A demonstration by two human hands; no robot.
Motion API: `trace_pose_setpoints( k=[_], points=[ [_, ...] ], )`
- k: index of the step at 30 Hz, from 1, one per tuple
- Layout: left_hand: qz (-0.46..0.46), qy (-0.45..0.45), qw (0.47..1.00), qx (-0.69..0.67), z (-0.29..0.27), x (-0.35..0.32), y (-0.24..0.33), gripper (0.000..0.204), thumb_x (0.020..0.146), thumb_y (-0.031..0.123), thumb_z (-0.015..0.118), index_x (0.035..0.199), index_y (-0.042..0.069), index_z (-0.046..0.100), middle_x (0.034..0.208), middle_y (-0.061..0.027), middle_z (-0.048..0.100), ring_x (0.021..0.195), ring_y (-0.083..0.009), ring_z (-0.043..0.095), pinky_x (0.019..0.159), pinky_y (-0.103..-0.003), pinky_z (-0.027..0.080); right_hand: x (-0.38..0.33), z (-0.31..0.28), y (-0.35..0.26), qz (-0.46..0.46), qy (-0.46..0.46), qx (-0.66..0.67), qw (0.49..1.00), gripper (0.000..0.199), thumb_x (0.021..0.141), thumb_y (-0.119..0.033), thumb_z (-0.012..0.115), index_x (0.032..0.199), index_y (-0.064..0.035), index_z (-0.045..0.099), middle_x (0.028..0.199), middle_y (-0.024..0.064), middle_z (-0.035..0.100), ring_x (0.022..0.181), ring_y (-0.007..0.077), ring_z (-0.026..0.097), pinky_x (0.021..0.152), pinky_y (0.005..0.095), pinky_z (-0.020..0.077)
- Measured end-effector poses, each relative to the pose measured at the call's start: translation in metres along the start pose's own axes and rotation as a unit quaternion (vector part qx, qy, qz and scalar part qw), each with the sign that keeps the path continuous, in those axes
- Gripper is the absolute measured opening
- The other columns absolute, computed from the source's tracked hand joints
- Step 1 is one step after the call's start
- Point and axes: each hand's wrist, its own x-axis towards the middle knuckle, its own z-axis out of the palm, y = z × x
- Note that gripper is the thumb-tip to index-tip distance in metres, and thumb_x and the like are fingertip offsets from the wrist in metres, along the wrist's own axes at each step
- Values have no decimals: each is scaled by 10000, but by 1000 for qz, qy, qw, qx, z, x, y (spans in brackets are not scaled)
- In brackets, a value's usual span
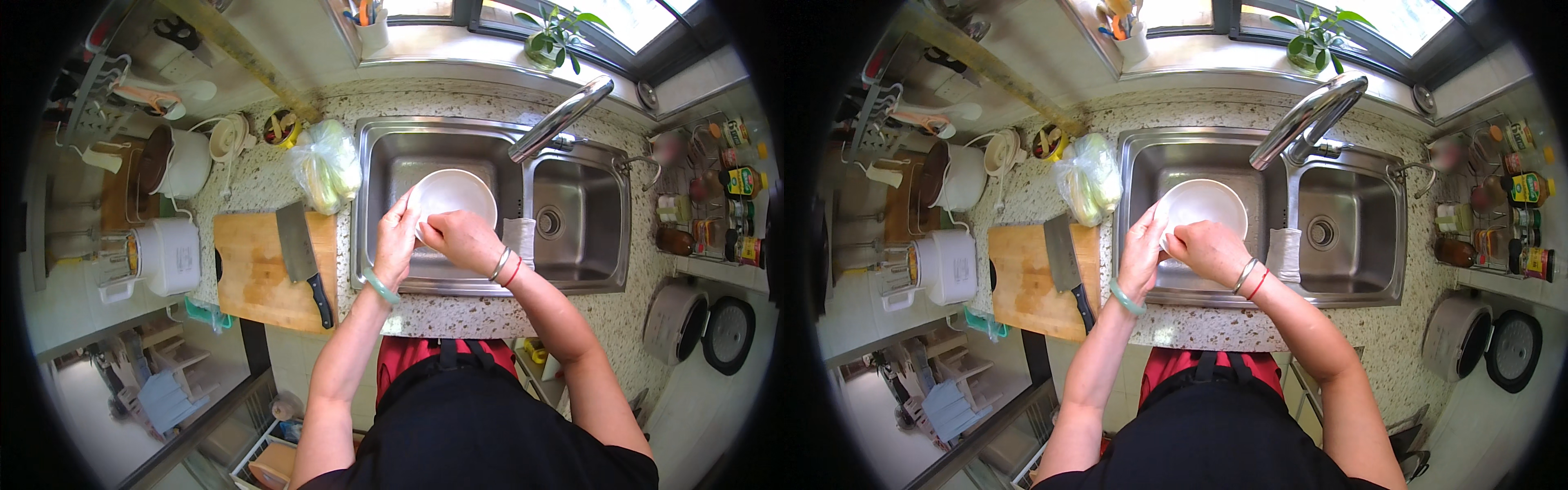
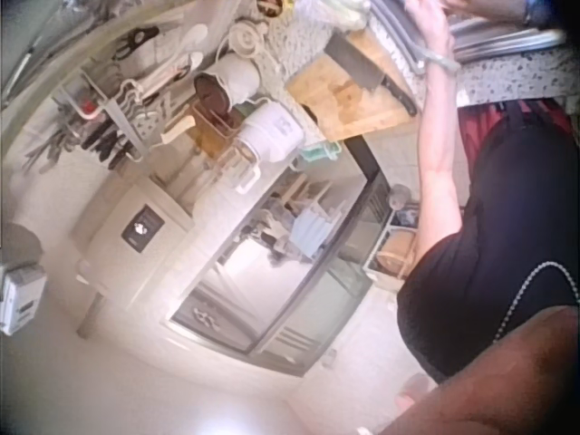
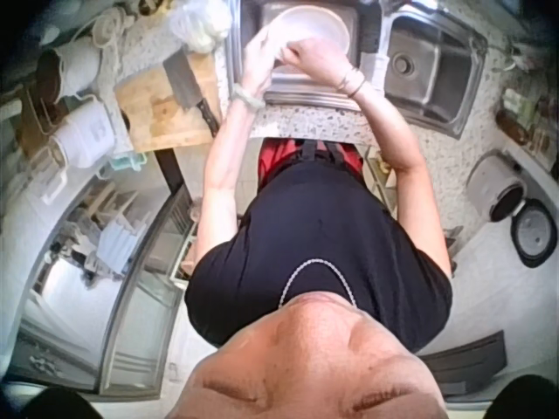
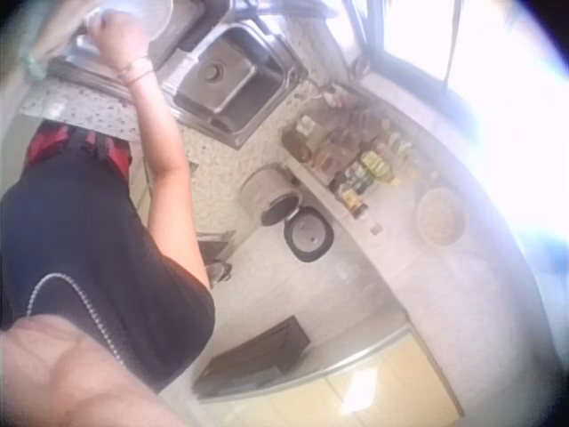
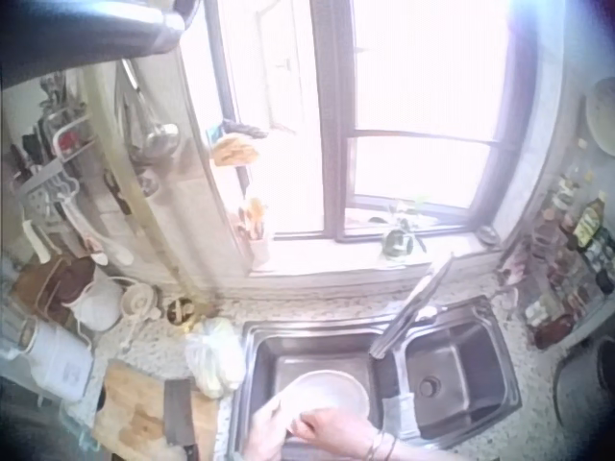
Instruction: The person opens a packet of yellow corn kernels and pours them into a white bowl. They rinse the corn under the tap, then transfer it into a blender jar containing chopped orange vegetables. Next, they take a handful of red beans, rinse them in the bowl, and add them to the blender. Finally, they rinse the bowl and place it back in a drawer.
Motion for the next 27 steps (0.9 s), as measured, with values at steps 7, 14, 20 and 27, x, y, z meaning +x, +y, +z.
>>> trace_pose_setpoints(
  k=[7,14,20,27],
  points=[
    [37,12,999,38,3,-5,-1,407,1014,250,527,1364,42,519,1138,-56,642,930,-111,650,739,-272,589,10,4,9,-5,65,8,998,372,887,-261,550,617,-35,669,621,206,600,577,395,611,591,478,509],
    [48,15,998,41,-6,-16,-2,394,1011,191,514,1375,40,504,1165,-46,627,957,-110,645,762,-283,590,20,-21,-6,248,-35,521,816,420,1010,-335,449,658,-108,476,542,-39,404,414,69,297,384,233,252],
    [37,31,999,-8,-5,-30,7,385,1013,115,492,1373,-19,504,1232,-57,607,1058,-91,568,912,-226,464,21,-10,7,209,-20,806,554,327,1002,-295,468,723,-126,462,625,-15,444,497,77,347,409,220,271],
    [81,44,996,-9,-26,-47,14,385,1012,148,494,1375,22,504,1178,-57,629,980,-104,624,800,-263,558,23,-4,-43,290,41,804,518,242,988,-252,517,824,-88,586,798,55,646,704,151,620,543,240,489]
  ],
)
